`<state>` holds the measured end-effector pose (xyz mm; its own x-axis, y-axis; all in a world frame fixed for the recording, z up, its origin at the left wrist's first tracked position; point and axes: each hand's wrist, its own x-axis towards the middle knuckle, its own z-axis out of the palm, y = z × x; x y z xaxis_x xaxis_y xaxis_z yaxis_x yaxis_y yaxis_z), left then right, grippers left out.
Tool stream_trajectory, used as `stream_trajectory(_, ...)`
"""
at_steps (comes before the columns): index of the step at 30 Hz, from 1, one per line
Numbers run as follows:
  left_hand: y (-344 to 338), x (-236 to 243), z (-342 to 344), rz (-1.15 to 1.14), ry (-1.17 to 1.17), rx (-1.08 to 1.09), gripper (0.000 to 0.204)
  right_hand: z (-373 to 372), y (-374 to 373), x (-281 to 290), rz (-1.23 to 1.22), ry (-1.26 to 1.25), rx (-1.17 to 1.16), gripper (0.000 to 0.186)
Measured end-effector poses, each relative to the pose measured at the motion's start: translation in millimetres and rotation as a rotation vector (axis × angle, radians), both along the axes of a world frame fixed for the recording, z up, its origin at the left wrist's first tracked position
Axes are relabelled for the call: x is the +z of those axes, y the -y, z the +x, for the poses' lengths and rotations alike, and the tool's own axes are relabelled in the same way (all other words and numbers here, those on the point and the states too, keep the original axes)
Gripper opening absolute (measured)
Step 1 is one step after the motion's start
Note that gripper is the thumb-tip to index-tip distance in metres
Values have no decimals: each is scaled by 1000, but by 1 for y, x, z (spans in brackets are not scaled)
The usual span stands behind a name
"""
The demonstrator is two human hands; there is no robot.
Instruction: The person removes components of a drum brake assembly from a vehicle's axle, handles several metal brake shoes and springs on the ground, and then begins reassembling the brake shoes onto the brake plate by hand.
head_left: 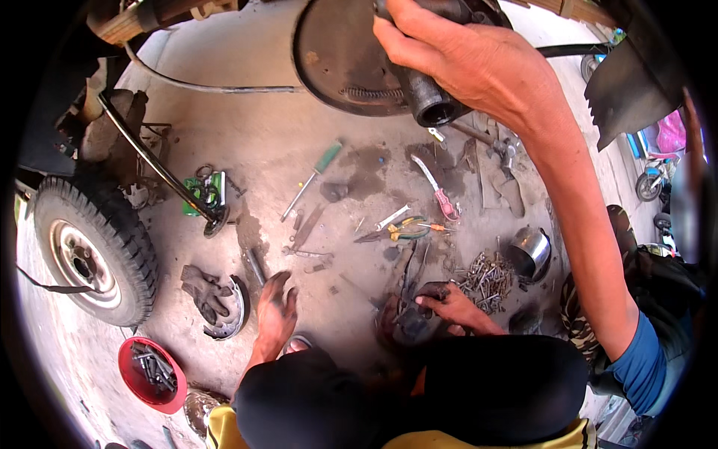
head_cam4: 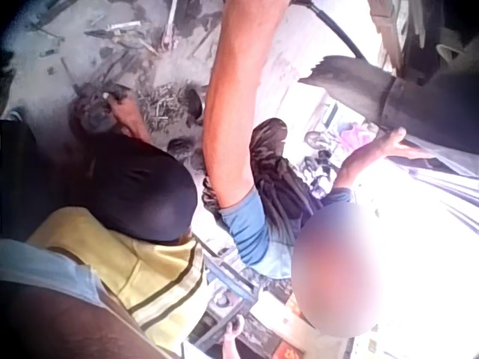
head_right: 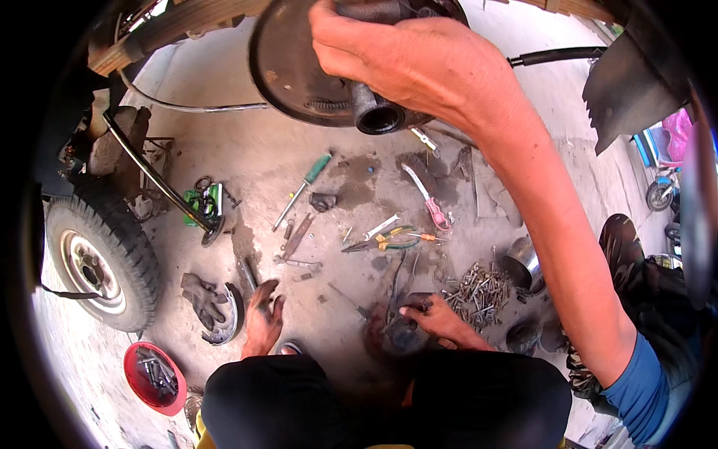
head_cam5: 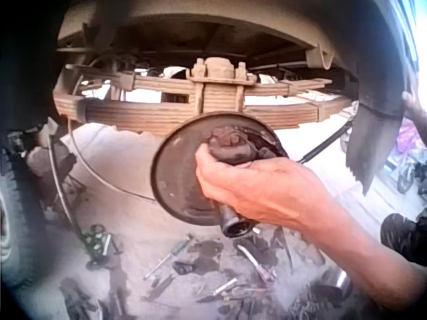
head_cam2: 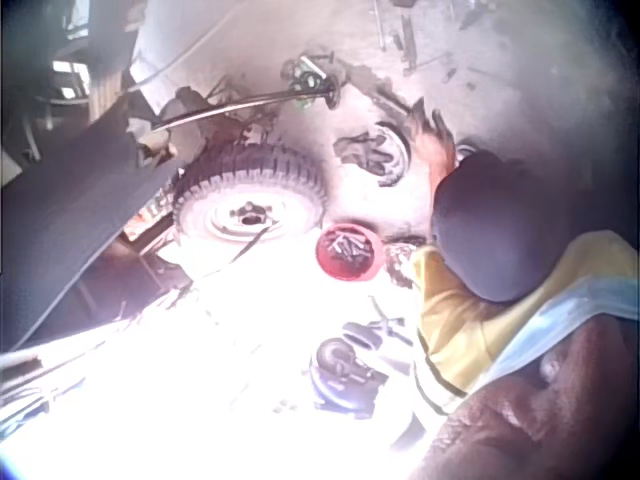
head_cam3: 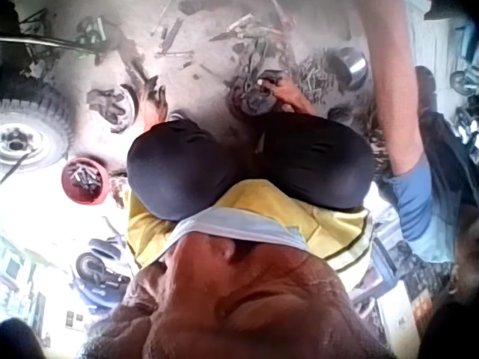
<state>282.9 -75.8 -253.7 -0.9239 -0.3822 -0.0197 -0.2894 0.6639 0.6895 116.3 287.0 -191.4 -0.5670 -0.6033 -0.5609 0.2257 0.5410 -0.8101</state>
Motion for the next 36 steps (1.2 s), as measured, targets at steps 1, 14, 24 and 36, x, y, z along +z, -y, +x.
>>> stream_trajectory(1, -5, 1, 15, 99, 12, 103, 40, 1, -10, -7, 26, -45, 19, 21)
stream_trajectory(14, 11, -32, 142, -193, 80, 112, 33, 13, -41, -51, 361, -666, 327, 24)
stream_trajectory(24, 2, 1, -43, -226, -138, -204, 28, 14, -14, -49, 381, -499, 389, 32)
stream_trajectory(36, 24, -39, -151, -384, 131, -202, 43, 18, -23, -45, 289, -469, 326, 25)
